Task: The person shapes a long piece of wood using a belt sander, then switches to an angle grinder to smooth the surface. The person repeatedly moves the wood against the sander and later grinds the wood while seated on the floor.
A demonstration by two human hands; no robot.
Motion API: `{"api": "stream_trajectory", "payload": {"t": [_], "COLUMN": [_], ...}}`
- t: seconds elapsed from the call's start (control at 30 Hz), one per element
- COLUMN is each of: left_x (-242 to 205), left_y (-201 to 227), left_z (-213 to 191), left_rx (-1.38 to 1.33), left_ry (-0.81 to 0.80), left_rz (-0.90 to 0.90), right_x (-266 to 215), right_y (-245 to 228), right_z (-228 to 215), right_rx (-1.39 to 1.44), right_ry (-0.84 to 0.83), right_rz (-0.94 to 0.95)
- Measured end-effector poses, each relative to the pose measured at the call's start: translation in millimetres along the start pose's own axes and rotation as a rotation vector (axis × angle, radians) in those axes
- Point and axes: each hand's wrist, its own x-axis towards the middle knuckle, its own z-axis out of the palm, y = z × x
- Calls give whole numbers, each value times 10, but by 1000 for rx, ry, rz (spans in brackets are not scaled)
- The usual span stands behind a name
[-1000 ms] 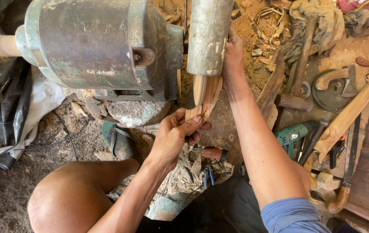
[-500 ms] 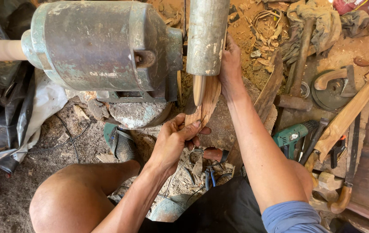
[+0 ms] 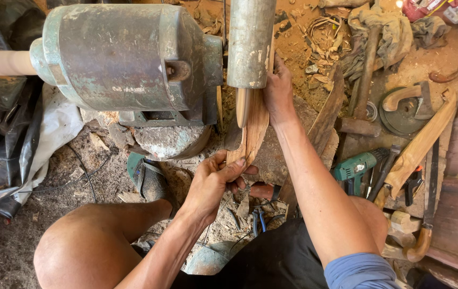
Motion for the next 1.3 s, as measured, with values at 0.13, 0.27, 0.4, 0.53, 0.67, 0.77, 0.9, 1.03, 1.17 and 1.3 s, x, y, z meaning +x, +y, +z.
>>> {"api": "stream_trajectory", "payload": {"t": [0.13,0.27,0.4,0.53,0.67,0.77,0.9,1.03,1.17,1.3], "left_x": [-60,-138,-329,-363,-320,-249,-64,66,184,248], "left_y": [-34,-63,-89,-72,-33,-26,-5,41,137,170], "left_z": [-6,5,19,147,203,187,167,88,25,6], "left_rx": [-5,-35,70,735,731,530,375,374,255,180], "left_ry": [-6,-19,-19,156,155,120,103,95,52,3], "left_rz": [-1,-3,14,32,122,211,202,367,253,198], "right_x": [-45,-143,-343,-397,-281,-190,-77,46,228,367], "right_y": [3,4,72,95,24,-133,-289,-321,-260,-143], "right_z": [6,15,-9,-220,-273,-243,-153,-70,-80,-83], "right_rx": [28,-93,-108,293,350,334,433,379,380,275], "right_ry": [17,60,145,106,130,158,4,51,62,84], "right_rz": [43,25,168,171,95,97,-66,-126,-165,-142]}}
